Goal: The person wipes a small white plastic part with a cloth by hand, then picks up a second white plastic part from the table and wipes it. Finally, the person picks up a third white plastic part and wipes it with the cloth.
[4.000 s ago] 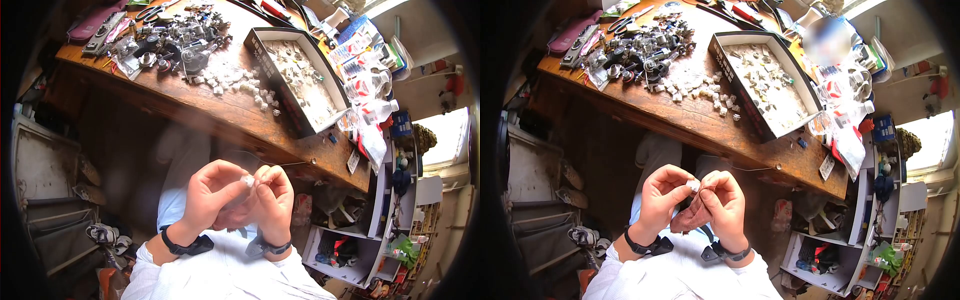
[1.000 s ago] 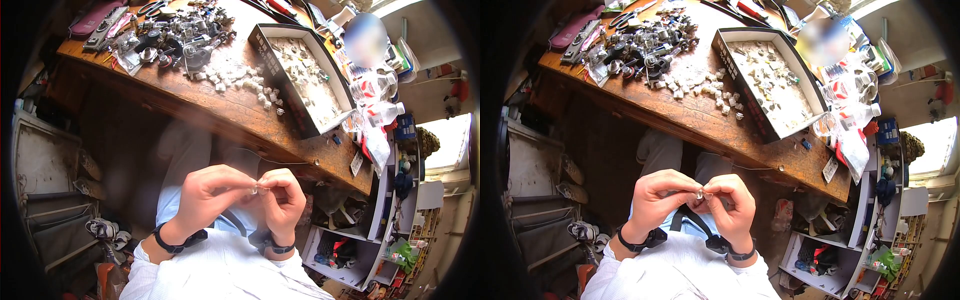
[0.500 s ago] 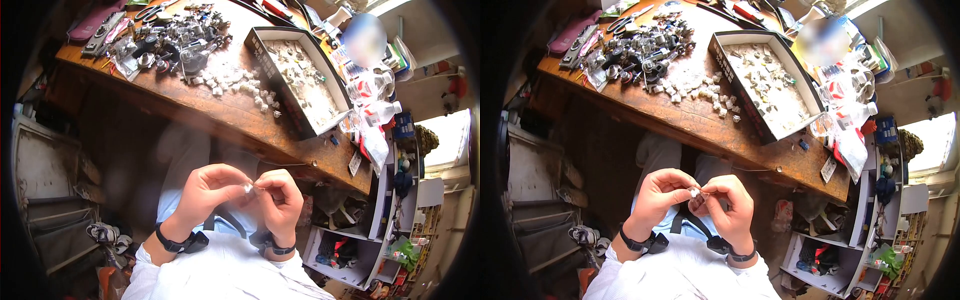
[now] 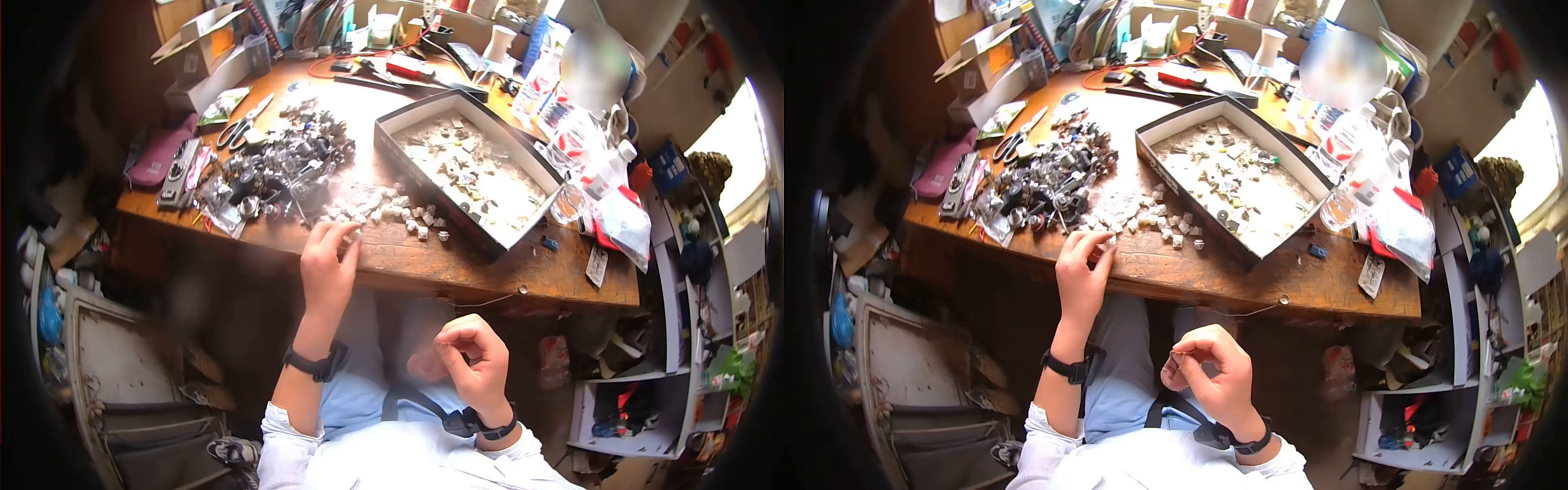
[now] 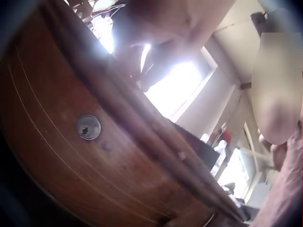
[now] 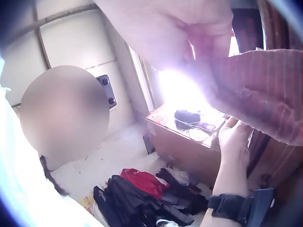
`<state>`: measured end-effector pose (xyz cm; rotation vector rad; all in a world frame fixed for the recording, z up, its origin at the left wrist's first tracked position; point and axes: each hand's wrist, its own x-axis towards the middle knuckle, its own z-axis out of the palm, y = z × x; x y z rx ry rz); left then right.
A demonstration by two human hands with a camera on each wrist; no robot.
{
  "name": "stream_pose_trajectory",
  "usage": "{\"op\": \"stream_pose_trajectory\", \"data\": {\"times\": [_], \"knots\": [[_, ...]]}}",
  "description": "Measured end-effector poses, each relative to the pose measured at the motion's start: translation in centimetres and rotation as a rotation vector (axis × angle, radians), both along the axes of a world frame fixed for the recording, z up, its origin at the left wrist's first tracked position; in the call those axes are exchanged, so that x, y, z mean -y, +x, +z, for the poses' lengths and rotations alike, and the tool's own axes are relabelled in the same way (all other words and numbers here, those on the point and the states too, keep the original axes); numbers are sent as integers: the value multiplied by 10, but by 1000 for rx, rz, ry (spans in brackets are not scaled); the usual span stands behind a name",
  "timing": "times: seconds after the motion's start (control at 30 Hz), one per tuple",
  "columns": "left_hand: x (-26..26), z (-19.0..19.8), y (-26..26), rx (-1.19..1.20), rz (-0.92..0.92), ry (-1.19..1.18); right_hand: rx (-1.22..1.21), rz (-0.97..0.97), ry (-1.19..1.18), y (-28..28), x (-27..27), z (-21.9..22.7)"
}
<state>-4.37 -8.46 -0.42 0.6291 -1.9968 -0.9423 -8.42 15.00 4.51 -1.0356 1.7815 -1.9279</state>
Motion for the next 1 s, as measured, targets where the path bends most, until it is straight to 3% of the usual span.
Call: {"op": "stream_pose_trajectory", "data": {"times": [0.03,0.1,0.17,0.27,0.57,0.63,0.7,0.77,0.83,1.0], "knots": [[3,0,-4,5,-16,-11,6,9,8,0,-2,1],[3,1,-14,55,158,-276,0,-6,-6,-1,-4,0],[-8,8,-21,66,142,-284,-10,-14,-12,-3,-6,-2],[-19,14,-34,78,-27,-382,-22,-12,-18,-5,-9,-3],[-27,6,-57,81,-79,-414,13,-45,-16,-8,-16,-4],[-31,11,-51,41,-72,-381,111,-66,-63,-8,-15,-6],[-40,20,-38,-105,-143,-151,97,-71,-47,-9,-13,-3],[-53,16,-17,-209,-352,435,304,-116,-94,-8,-11,0],[-71,31,7,-284,-544,891,278,-113,-57,-12,-11,-7],[-97,30,41,-264,-602,1127,278,-96,-74,-9,-1,-8]]}}
